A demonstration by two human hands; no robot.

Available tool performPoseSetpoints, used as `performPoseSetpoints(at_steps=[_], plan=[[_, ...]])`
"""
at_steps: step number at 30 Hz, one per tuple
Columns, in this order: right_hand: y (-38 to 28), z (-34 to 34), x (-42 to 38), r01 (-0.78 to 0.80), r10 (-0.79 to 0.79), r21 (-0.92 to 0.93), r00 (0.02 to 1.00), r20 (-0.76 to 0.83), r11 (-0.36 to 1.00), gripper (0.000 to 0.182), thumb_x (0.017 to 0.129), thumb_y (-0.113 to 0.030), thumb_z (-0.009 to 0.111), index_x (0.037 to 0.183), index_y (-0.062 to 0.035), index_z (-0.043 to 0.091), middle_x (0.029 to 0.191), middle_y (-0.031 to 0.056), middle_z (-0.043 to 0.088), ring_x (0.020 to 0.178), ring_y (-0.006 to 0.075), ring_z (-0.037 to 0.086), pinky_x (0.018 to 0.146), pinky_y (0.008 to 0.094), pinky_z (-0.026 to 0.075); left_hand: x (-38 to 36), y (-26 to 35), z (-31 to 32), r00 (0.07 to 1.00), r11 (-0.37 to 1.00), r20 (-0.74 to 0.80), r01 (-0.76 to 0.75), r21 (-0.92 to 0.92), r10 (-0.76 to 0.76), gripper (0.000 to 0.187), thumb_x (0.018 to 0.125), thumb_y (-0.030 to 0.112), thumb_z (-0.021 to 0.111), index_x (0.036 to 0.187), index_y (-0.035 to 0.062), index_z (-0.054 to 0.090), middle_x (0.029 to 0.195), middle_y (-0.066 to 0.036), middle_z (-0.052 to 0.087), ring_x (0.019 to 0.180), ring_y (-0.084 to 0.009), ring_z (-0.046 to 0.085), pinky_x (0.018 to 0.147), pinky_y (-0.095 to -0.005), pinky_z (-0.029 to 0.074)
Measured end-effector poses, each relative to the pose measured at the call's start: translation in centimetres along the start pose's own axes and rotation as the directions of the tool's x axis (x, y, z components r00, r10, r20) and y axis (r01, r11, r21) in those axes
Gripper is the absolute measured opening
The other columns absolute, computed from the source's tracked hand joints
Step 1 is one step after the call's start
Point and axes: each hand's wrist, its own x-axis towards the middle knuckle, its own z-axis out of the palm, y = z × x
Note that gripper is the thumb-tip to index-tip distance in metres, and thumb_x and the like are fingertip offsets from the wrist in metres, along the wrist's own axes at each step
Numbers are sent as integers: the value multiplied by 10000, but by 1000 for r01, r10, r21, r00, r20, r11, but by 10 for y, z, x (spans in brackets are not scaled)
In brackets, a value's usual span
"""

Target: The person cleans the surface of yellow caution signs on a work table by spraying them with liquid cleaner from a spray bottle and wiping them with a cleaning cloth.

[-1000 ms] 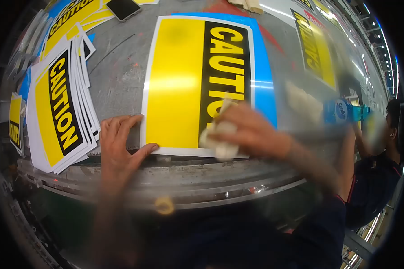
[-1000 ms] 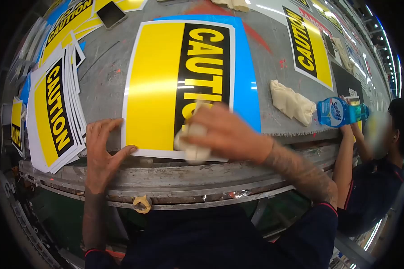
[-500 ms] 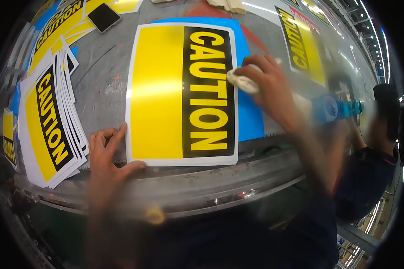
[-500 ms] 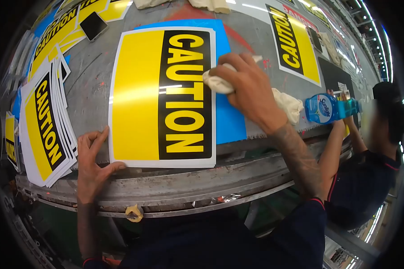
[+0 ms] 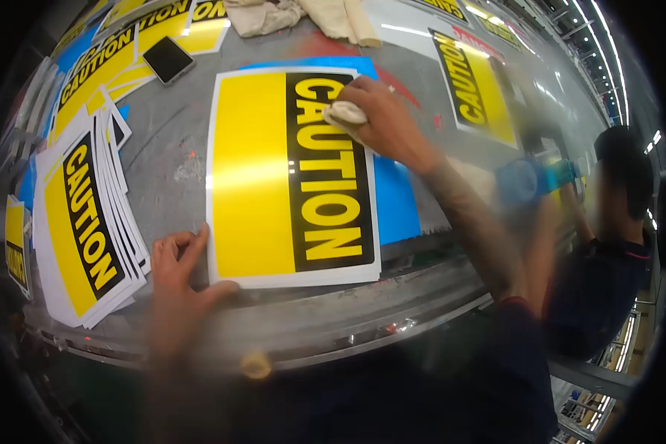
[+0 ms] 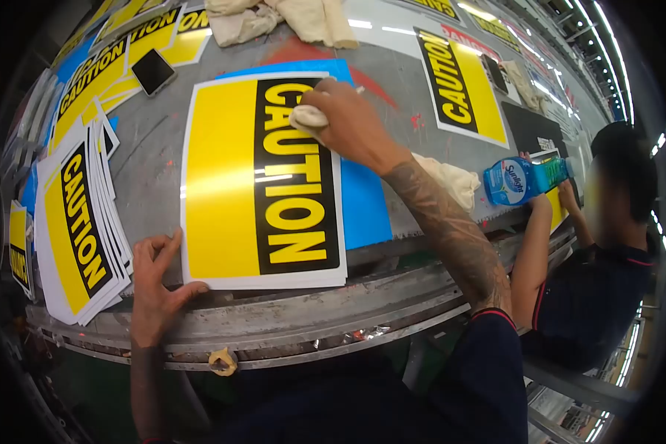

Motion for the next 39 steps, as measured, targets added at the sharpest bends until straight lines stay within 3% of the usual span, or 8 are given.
performPoseSetpoints(at_steps=[7,18,20,25,27,33,35,39], plan=[[-95,-10,-59,236,-295,219,909,295,947,560,700,-20,917,1204,-169,723,1302,106,661,1282,365,657,1017,440,591,3,0,-2,1000,1000,-7,4,-14,-4,1047,636,447,1003,1539,49,654,1228,-135,604,1194,-350,533,1067,-501,449],[63,-25,65,-140,93,-225,973,-210,964,225,951,-166,796,1147,-80,726,1206,143,697,1175,392,672,942,505,567,0,-6,3,999,999,-16,-31,31,32,989,674,469,1001,1504,38,678,1250,-142,609,1185,-343,536,1052,-487,467],[36,-24,57,-96,65,-93,956,-287,991,230,940,-166,819,1132,-80,727,1165,138,706,1136,395,686,927,508,567,1,-6,0,1000,999,-13,-24,32,25,979,674,468,1004,1494,36,686,1249,-145,610,1187,-342,538,1051,-484,470],[-41,0,11,253,-263,76,939,220,965,496,756,-19,912,1204,-147,740,1268,108,683,1269,343,653,1070,455,575,6,3,-7,997,999,70,32,13,-32,959,674,458,1013,1475,32,703,1242,-152,618,1183,-340,546,1043,-480,476],[1,27,20,247,-245,24,968,-47,969,455,801,-44,882,1225,-134,743,1273,120,677,1249,350,659,1048,473,578,8,2,-5,1000,1000,19,21,-20,-20,966,670,434,1017,1485,29,693,1245,-149,625,1175,-339,549,1032,-476,477],[70,-21,84,-205,176,-223,974,-143,953,356,932,-162,830,1269,-86,743,1268,179,682,1217,407,667,993,490,560,5,5,-7,1000,1000,14,-8,29,8,952,683,411,1012,1492,30,686,1226,-133,632,1157,-336,546,1031,-470,475],[33,-13,75,-147,141,-33,979,-146,989,371,887,-122,859,1242,-103,755,1241,166,693,1225,377,668,1019,472,562,3,-4,1,1000,999,-9,-26,33,26,954,695,462,996,1487,29,690,1227,-134,634,1169,-340,542,1036,-474,472],[-38,15,41,394,-422,186,895,148,900,570,710,24,912,1226,-119,718,1243,142,665,1248,383,670,1053,455,564,5,-4,-3,999,999,30,-31,35,30,953,710,508,979,1483,28,693,1238,-143,634,1190,-343,540,1047,-480,469]])
